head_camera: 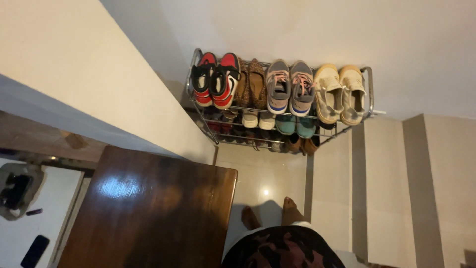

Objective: The person picks up pairs of shoes from a wooden table and places them onto a metal shoe rack. They handle several pairs including white sneakers, grey sneakers, leopard-print flats, and red-and-black sneakers, arranging them on the rack's shelves.

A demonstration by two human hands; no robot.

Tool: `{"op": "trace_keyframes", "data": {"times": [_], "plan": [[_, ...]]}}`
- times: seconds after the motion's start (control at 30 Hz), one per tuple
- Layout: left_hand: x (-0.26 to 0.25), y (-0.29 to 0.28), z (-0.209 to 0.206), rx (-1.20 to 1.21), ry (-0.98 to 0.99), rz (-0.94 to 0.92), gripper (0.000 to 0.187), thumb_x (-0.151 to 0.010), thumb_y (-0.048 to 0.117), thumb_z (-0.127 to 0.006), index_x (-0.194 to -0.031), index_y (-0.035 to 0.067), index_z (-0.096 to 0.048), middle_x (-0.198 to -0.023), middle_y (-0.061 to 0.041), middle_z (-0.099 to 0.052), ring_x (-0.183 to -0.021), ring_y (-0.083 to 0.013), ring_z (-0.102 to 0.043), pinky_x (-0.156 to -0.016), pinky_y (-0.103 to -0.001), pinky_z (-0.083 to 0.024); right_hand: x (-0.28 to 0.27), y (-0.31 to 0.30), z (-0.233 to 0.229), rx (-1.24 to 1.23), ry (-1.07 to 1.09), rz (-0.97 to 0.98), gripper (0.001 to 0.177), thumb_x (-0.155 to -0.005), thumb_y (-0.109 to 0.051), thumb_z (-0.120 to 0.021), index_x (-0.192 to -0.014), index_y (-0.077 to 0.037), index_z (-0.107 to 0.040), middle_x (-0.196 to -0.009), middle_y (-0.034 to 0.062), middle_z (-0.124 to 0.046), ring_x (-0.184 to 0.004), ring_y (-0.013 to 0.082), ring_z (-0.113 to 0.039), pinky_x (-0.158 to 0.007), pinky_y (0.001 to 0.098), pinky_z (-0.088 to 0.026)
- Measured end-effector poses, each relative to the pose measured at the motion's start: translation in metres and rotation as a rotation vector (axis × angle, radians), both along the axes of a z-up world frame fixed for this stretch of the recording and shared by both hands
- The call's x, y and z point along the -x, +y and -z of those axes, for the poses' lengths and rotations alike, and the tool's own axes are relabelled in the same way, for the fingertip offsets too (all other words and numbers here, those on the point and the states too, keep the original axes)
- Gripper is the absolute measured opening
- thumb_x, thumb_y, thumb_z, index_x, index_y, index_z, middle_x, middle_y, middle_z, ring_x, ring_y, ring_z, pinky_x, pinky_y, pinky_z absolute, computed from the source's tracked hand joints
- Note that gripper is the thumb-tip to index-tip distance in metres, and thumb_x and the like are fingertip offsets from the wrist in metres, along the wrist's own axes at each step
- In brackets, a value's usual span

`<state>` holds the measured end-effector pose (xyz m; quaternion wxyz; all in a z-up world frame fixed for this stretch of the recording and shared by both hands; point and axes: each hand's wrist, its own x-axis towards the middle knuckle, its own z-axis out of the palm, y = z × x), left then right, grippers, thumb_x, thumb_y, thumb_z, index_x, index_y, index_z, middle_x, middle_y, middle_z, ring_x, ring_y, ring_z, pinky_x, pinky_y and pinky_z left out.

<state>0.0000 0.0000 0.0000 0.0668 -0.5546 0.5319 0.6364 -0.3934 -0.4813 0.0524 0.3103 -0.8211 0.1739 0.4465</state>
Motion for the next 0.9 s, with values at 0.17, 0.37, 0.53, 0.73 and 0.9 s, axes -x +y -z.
{"op": "trace_keyframes", "data": {"times": [0.17,0.37,0.53,0.73,0.9], "plan": [[-0.058,-0.09,-0.02,-0.013,0.014,0.141,0.029,-0.09,0.029,-0.061,-0.104,0.006,-0.073,-0.1,-0.016,-0.072,-0.085,-0.0285,-0.067,-0.076,-0.044,-0.052,-0.013,-0.018,0.042,-0.016,0.037,0.041,0.053,-0.095,-0.041,-0.062,-0.144,-0.02,-0.055,-0.152,0.0084,-0.051,-0.141,0.025,-0.052,-0.119,0.04,-0.042],[-0.095,-0.318,-0.202,0.366,-0.034,-0.373,0.044,-0.095,0.045,-0.058,-0.126,0.016,-0.07,-0.121,-0.014,-0.072,-0.117,-0.0362,-0.066,-0.101,-0.05,-0.05,-0.233,-0.052,-0.193,0.224,-0.44,0.601,0.056,-0.098,-0.04,-0.06,-0.139,-0.002,-0.062,-0.131,0.0257,-0.069,-0.12,0.0441,-0.066,-0.105,0.0547,-0.05],[-0.083,-0.481,-0.17,0.619,0.236,-0.847,0.04,-0.099,0.045,-0.065,-0.129,0.021,-0.069,-0.115,-0.003,-0.075,-0.11,-0.0202,-0.071,-0.096,-0.036,-0.055,-0.306,-0.125,-0.202,0.358,-0.752,0.812,0.051,-0.1,-0.044,-0.064,-0.139,-0.012,-0.062,-0.127,0.0153,-0.07,-0.111,0.0344,-0.071,-0.096,0.048,-0.056],[-0.07,-0.589,-0.219,0.57,0.307,-1.061,0.043,-0.101,0.045,-0.062,-0.134,0.018,-0.069,-0.135,-0.012,-0.067,-0.132,-0.0278,-0.058,-0.111,-0.043,-0.045,-0.334,-0.225,-0.176,0.444,-0.788,1.197,0.054,-0.104,-0.049,-0.057,-0.14,-0.008,-0.06,-0.125,0.0173,-0.068,-0.109,0.035,-0.07,-0.089,0.0478,-0.058],[-0.053,-0.636,-0.231,0.414,0.402,-1.15,0.07,-0.107,0.06,-0.045,-0.158,0.013,-0.041,-0.163,-0.013,-0.037,-0.152,-0.0264,-0.031,-0.125,-0.046,-0.022,-0.344,-0.239,-0.204,0.2,-0.658,1.534,0.087,-0.097,-0.072,-0.061,-0.144,0.001,-0.05,-0.125,0.0268,-0.064,-0.112,0.0353,-0.069,-0.079,0.0404,-0.062]]}}
